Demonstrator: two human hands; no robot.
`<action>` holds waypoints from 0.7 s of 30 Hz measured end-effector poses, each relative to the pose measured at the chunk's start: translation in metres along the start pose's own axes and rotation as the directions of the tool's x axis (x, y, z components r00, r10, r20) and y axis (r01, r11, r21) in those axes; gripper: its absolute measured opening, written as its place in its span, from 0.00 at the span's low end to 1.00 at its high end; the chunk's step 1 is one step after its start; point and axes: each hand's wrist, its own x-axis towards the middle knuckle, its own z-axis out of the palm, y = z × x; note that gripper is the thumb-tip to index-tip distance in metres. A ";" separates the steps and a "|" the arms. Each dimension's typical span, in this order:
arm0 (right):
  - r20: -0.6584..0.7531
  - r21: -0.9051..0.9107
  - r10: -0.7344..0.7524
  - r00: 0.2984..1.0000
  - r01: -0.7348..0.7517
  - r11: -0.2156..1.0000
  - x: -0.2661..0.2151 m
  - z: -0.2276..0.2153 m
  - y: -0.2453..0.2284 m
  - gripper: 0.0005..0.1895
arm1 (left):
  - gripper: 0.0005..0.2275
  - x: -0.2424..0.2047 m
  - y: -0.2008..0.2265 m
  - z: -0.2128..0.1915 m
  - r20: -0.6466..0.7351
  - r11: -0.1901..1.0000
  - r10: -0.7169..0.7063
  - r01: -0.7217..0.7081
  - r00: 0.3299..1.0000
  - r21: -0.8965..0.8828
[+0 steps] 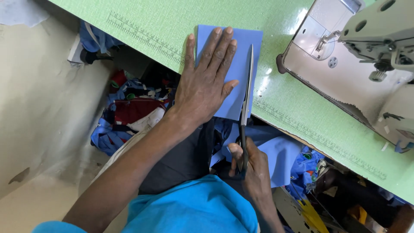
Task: Cutting and preparing blue fabric pieces using scissors at a sewing workstation
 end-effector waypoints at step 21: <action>-0.072 0.175 -0.021 0.997 0.033 0.984 0.015 0.013 -0.012 0.20 | 0.33 -0.010 0.002 0.014 -0.063 0.999 0.024 -0.022 0.998 0.035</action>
